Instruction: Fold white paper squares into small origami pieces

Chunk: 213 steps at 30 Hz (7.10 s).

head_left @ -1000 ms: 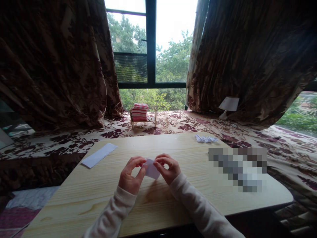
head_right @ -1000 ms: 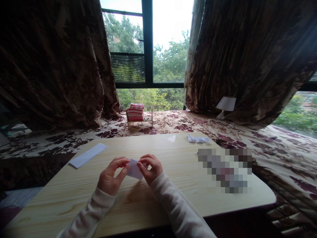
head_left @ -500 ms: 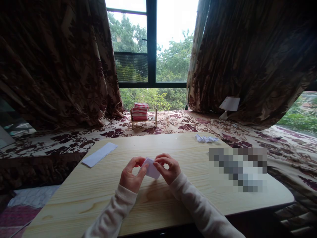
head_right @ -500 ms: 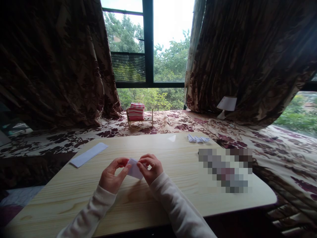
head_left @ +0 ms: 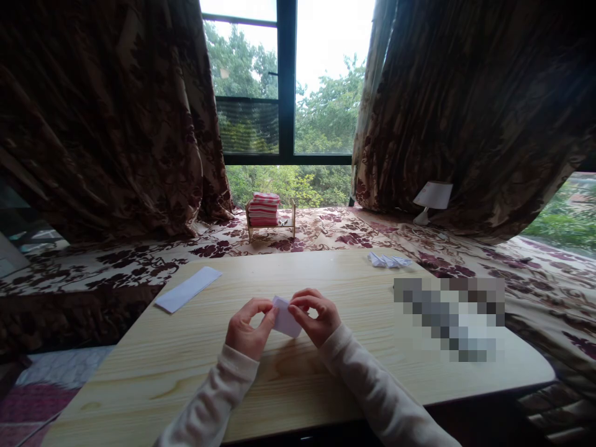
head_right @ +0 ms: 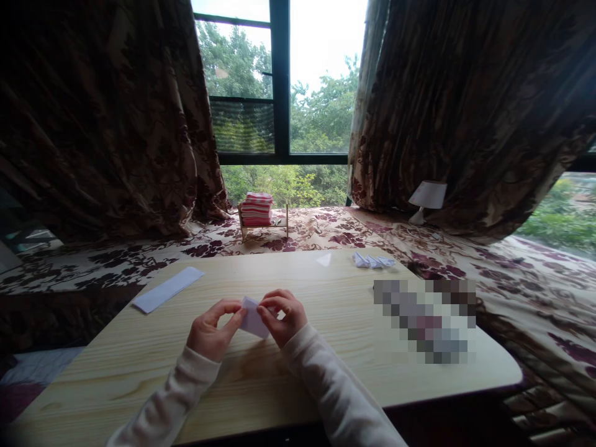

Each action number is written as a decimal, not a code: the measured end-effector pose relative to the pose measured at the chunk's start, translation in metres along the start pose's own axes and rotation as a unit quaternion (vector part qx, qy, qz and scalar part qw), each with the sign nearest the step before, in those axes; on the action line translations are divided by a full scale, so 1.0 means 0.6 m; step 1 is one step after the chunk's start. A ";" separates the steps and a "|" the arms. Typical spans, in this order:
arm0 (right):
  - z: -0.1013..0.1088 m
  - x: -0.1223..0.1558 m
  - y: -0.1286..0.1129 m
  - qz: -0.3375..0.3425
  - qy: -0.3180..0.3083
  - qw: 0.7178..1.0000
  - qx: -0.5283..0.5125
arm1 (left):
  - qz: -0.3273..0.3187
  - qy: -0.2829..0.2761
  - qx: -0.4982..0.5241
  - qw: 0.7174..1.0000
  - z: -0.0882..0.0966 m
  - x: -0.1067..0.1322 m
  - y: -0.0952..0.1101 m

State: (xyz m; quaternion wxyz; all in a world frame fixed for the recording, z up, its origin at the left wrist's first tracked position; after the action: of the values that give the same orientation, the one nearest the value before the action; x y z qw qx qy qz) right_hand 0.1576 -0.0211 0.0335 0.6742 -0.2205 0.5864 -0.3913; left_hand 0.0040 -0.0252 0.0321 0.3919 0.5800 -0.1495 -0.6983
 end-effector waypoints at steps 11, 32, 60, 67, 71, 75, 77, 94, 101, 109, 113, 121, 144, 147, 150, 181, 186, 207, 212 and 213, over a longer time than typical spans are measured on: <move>0.001 0.002 0.002 -0.004 0.006 1.000 0.008 | 0.050 -0.007 0.013 0.999 -0.003 0.004 -0.015; 0.004 0.001 0.002 0.002 0.024 0.999 0.037 | 0.075 0.038 0.032 0.996 -0.003 0.011 -0.026; -0.010 0.003 0.001 -0.064 -0.031 0.997 -0.012 | -0.020 -0.017 -0.025 0.999 -0.010 0.009 0.014; -0.009 0.001 0.002 -0.067 -0.033 0.997 -0.012 | -0.030 -0.037 -0.050 0.998 -0.010 0.005 0.025; -0.010 0.003 0.005 -0.082 -0.036 0.996 -0.014 | -0.015 -0.033 -0.046 0.998 -0.009 0.006 0.022; -0.014 0.004 0.006 -0.092 -0.045 0.995 -0.016 | -0.019 -0.048 -0.042 0.998 -0.011 0.006 0.020; -0.013 0.003 0.006 -0.088 -0.042 0.995 -0.011 | -0.021 -0.058 -0.044 0.997 -0.013 0.005 0.020; -0.007 0.002 0.021 -0.147 -0.016 0.985 -0.088 | 0.134 -0.177 0.129 0.966 -0.050 0.023 -0.020; -0.006 0.001 0.024 -0.151 -0.021 0.981 -0.123 | 0.082 -0.197 0.123 0.969 -0.044 0.004 0.010; 0.012 -0.003 0.043 -0.205 0.041 0.960 -0.189 | 0.076 -0.160 0.082 0.981 -0.023 -0.002 0.004; -0.002 -0.001 0.032 -0.185 -0.019 0.971 -0.148 | 0.059 -0.133 0.059 0.988 -0.018 -0.005 0.008; -0.004 0.002 0.018 -0.159 -0.028 0.982 -0.095 | 0.022 -0.229 0.054 0.972 -0.045 0.007 0.019; -0.055 0.021 0.075 -0.314 -0.097 0.921 -0.211 | -0.129 -0.043 -0.131 0.982 -0.009 -0.002 0.030; -0.052 0.020 0.076 -0.308 -0.092 0.923 -0.213 | -0.141 -0.040 -0.138 0.979 -0.013 -0.002 0.034; -0.056 0.018 0.073 -0.298 -0.087 0.926 -0.215 | -0.131 -0.035 -0.144 0.980 -0.015 -0.001 0.031; -0.047 0.006 0.065 -0.242 -0.072 0.948 -0.196 | 0.131 -0.114 0.055 0.983 -0.031 0.006 -0.017; -0.045 0.008 0.069 -0.247 -0.069 0.948 -0.188 | 0.158 -0.107 0.077 0.979 -0.032 0.008 -0.024; -0.041 0.014 0.064 -0.234 -0.104 0.950 -0.178 | 0.179 -0.025 0.098 0.979 -0.004 -0.002 -0.046; -0.050 0.021 0.065 -0.256 -0.125 0.938 -0.198 | 0.170 -0.069 0.123 0.975 -0.018 0.003 -0.039; -0.053 0.022 0.067 -0.263 -0.130 0.935 -0.199 | 0.166 -0.078 0.124 0.975 -0.021 0.004 -0.035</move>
State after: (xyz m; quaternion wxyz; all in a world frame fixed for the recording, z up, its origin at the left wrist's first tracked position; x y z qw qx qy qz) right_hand 0.1379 -0.0023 -0.0119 0.5598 -0.5456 0.4806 -0.3975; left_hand 0.0076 -0.0104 0.0132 0.4150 0.5347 -0.3593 -0.6425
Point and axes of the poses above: each hand's wrist, its own x-axis away from the middle knuckle, its own z-axis out of the back of the hand, y = z × x, the point moved 6 cm from there along -x, towards the middle knuckle, and after that the axes turned 8 degrees about -z, right-handed, at the moved point
